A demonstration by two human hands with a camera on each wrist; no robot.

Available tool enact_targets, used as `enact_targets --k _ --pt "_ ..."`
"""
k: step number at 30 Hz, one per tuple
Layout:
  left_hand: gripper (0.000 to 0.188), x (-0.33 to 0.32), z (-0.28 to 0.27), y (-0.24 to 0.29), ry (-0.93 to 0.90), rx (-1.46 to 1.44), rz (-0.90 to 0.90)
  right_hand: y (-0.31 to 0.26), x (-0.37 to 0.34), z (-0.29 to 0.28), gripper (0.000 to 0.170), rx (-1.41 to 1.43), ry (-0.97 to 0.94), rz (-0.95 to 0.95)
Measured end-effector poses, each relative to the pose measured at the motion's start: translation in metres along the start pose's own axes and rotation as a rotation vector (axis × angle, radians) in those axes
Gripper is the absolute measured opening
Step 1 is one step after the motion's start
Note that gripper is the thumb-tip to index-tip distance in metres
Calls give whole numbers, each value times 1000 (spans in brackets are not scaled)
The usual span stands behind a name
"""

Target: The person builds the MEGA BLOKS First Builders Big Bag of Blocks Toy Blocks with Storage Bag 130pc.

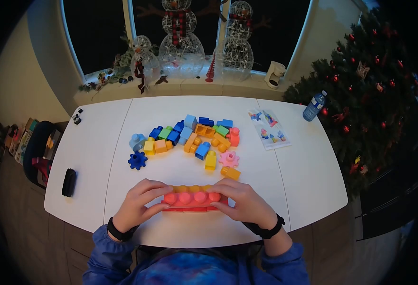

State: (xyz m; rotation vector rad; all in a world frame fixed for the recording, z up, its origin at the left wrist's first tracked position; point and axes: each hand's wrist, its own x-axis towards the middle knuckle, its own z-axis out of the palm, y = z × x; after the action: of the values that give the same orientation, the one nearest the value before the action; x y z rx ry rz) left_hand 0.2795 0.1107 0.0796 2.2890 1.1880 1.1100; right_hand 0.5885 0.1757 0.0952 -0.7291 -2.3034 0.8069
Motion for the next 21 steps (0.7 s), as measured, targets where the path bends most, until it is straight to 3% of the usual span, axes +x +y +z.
enact_targets --k 6,12,21 --pt "31 -10 12 -4 -22 22 7 -3 -13 11 25 -8 -21 142" --pt "25 -14 17 -4 -33 30 8 7 -19 18 21 -78 14 14" --pt "23 -16 22 -6 -33 15 2 6 -21 20 21 -100 -3 71"
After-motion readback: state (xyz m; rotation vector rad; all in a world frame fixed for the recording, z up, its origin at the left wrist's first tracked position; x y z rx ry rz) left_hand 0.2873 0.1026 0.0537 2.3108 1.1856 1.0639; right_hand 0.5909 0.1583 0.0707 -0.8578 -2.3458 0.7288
